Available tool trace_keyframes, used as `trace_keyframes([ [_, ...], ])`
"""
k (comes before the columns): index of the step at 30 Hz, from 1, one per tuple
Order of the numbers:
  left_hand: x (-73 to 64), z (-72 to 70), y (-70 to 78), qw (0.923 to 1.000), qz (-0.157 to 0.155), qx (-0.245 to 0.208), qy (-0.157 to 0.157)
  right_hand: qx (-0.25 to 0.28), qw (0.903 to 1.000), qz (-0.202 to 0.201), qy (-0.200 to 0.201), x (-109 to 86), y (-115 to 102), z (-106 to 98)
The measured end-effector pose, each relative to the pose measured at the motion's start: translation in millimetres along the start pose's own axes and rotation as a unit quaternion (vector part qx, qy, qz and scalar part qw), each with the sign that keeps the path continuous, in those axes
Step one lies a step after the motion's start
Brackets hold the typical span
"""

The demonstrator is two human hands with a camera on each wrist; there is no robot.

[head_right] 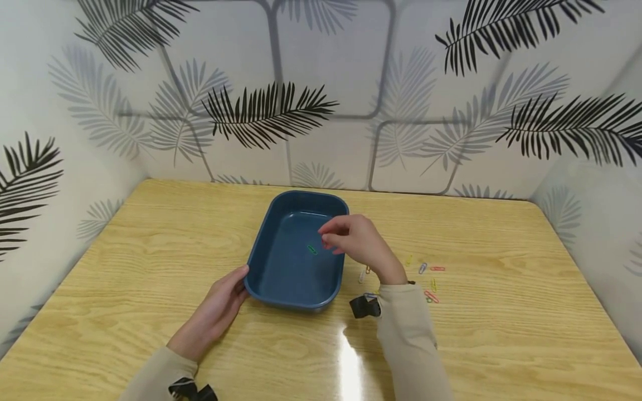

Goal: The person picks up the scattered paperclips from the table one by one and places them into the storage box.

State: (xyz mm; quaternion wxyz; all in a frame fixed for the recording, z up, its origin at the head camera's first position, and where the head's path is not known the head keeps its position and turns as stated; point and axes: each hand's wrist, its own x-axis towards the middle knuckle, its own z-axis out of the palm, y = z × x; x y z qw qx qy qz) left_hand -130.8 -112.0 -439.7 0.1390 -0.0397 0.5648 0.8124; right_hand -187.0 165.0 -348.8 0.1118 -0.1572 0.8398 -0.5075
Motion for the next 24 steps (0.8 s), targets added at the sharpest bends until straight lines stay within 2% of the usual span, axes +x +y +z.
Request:
trace_keyframes([
  [24,0.4,-1.1,-1.0,1.0,0.0,0.002,0.007,-0.022,0.9996,0.01,-0.012,6.3,5.5,4.4],
])
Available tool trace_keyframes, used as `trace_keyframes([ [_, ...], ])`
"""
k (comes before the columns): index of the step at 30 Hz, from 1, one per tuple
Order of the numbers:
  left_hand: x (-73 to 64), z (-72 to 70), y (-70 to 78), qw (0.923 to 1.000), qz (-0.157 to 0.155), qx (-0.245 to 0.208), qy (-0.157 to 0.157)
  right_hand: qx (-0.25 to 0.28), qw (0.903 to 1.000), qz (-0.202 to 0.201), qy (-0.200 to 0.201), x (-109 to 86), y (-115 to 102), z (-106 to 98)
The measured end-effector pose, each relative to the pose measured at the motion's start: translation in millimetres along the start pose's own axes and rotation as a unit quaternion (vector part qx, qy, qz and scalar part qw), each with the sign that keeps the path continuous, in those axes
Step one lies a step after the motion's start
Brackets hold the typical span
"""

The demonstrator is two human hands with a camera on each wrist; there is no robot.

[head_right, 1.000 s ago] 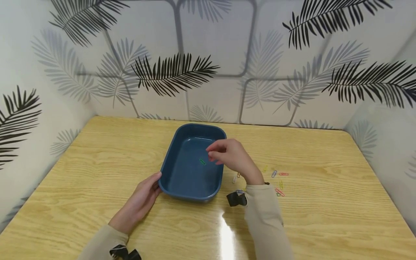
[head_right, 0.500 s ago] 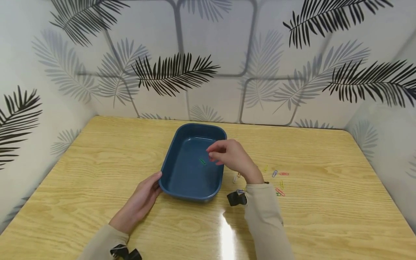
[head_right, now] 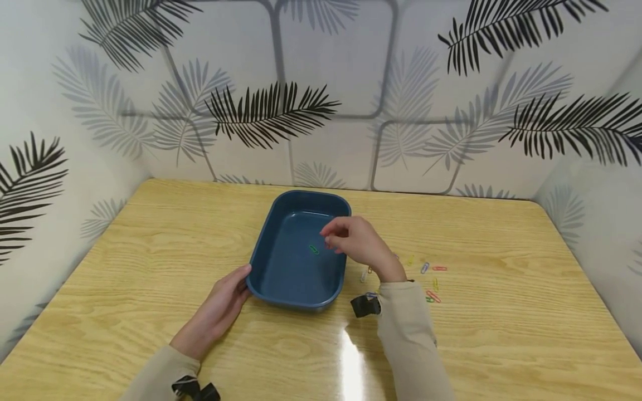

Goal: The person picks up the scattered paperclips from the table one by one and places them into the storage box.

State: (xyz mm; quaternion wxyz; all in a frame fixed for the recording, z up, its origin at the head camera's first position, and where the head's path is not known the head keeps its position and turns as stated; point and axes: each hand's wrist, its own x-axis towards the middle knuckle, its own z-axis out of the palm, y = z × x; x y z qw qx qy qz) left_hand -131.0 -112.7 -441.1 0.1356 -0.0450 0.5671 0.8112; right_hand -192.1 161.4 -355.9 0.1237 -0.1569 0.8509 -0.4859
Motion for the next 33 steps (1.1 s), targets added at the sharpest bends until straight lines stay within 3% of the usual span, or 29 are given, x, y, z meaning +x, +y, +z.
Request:
trace_keyframes([
  [13,0.0,-0.6,-0.4,1.0,-0.002,-0.001,-0.003,-0.003,0.9998,-0.013,0.011,-0.9,3,-1],
  [25,0.0,-0.6,-0.4,0.9998,0.001,0.0,-0.017,-0.022,0.9996,-0.017,-0.001,-2.3,6,-2],
  [33,-0.7,-0.7,0.2,0.9999,-0.001,-0.002,-0.016,-0.019,0.9994,-0.009,0.026,-11.1,14,-11],
])
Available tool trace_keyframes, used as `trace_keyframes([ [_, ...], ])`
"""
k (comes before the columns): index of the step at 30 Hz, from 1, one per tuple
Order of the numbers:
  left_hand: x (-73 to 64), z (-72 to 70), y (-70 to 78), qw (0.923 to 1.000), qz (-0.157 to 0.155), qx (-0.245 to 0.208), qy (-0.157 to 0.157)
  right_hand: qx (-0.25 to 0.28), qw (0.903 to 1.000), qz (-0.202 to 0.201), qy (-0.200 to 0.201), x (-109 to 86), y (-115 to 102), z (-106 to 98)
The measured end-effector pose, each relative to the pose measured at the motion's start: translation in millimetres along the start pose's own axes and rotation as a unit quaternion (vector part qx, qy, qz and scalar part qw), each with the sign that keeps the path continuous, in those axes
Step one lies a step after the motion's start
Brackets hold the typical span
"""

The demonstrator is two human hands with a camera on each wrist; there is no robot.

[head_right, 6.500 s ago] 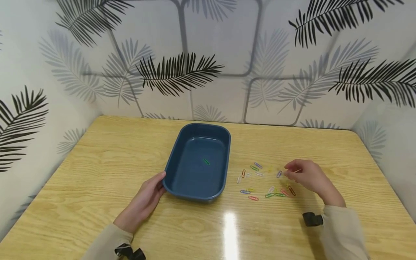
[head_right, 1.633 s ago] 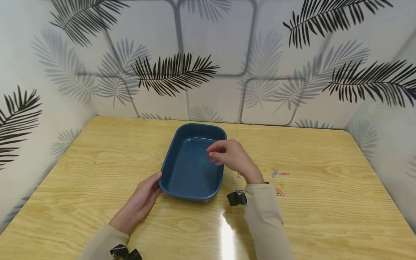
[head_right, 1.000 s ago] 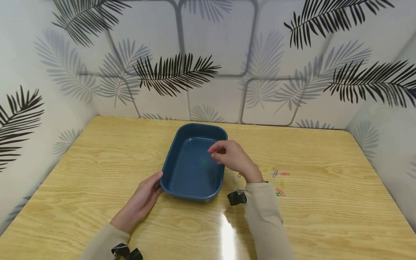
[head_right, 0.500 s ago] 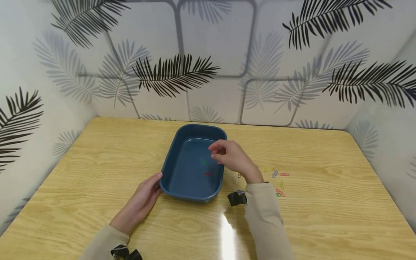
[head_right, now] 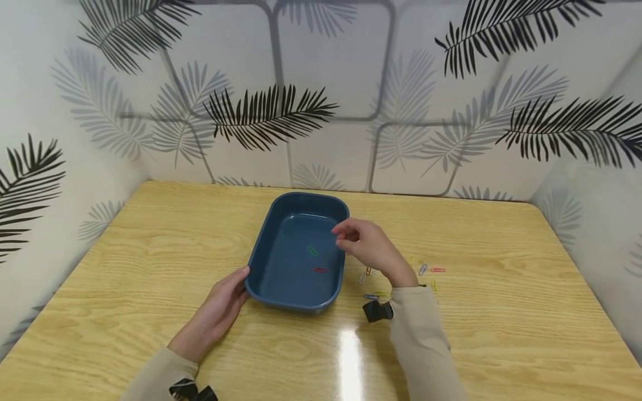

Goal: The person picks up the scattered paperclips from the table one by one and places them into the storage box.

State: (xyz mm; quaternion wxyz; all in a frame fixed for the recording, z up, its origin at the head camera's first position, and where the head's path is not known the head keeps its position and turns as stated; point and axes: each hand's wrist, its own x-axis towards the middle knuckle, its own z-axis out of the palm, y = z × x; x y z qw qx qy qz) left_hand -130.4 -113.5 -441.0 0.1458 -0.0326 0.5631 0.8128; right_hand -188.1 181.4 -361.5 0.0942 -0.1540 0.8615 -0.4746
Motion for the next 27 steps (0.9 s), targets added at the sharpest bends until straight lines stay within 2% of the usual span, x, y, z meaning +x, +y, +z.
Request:
trace_keyframes([
  [8,0.2,-0.5,-0.6,1.0,-0.001,0.001,0.002,0.006,0.9997,0.005,0.023,-2.6,0,-6],
  [17,-0.7,-0.6,0.9,0.9999,-0.002,0.008,0.007,-0.02,0.9966,-0.002,0.079,-12.8,8,-16],
  [22,-0.2,-1.1,1.1,0.9999,-0.001,0.009,0.01,-0.044,0.9958,0.001,0.081,-21.4,18,-26],
  [27,0.1,-1.0,0.3,0.9999,0.0,0.011,0.003,-0.096,0.9925,0.007,0.075,-33.6,36,-37],
])
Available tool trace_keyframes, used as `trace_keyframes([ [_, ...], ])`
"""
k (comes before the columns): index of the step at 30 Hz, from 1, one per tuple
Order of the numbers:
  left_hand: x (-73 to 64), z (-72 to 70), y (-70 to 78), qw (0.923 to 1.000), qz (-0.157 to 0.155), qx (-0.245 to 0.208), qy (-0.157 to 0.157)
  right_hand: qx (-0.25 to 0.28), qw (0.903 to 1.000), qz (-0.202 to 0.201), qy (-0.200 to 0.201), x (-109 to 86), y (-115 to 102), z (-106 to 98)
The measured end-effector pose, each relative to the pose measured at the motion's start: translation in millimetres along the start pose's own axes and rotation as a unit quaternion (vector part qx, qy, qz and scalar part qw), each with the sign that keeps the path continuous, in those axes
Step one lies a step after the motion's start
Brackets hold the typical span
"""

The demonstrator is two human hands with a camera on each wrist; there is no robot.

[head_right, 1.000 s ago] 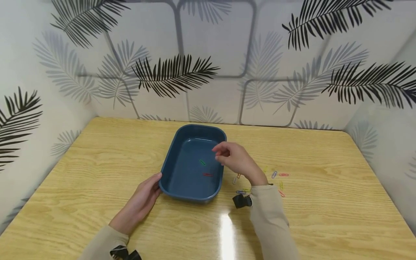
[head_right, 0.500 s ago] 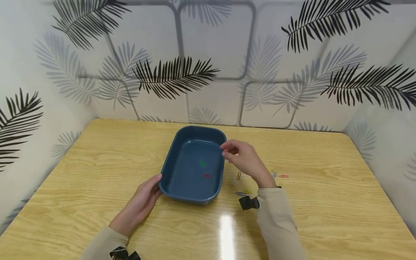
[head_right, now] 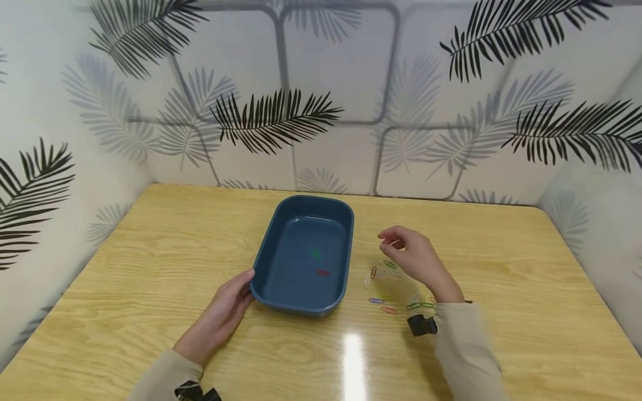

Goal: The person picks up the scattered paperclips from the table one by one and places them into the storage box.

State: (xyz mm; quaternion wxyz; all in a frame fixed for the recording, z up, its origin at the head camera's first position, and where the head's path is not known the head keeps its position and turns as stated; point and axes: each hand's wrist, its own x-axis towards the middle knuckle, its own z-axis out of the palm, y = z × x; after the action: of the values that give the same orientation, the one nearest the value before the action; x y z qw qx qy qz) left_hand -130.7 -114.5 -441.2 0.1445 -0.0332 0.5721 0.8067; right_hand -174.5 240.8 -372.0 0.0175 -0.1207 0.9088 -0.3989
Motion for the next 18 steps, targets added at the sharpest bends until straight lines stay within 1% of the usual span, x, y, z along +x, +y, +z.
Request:
trace_keyframes([
  [3,-0.3,-1.0,-0.4,1.0,0.002,-0.002,0.001,-0.027,0.9996,0.005,-0.001,-7.2,12,-6],
  [8,-0.3,-1.2,-1.8,1.0,0.001,-0.003,0.008,-0.053,0.9982,0.028,-0.005,-20.4,35,-18],
  [14,0.9,-0.7,-1.8,1.0,0.0,0.002,0.01,-0.049,0.9975,0.048,-0.015,-30.0,57,-32],
  [18,1.5,-0.9,-1.2,0.9999,0.002,0.002,0.013,-0.044,0.9974,0.052,-0.023,-30.6,63,-38],
])
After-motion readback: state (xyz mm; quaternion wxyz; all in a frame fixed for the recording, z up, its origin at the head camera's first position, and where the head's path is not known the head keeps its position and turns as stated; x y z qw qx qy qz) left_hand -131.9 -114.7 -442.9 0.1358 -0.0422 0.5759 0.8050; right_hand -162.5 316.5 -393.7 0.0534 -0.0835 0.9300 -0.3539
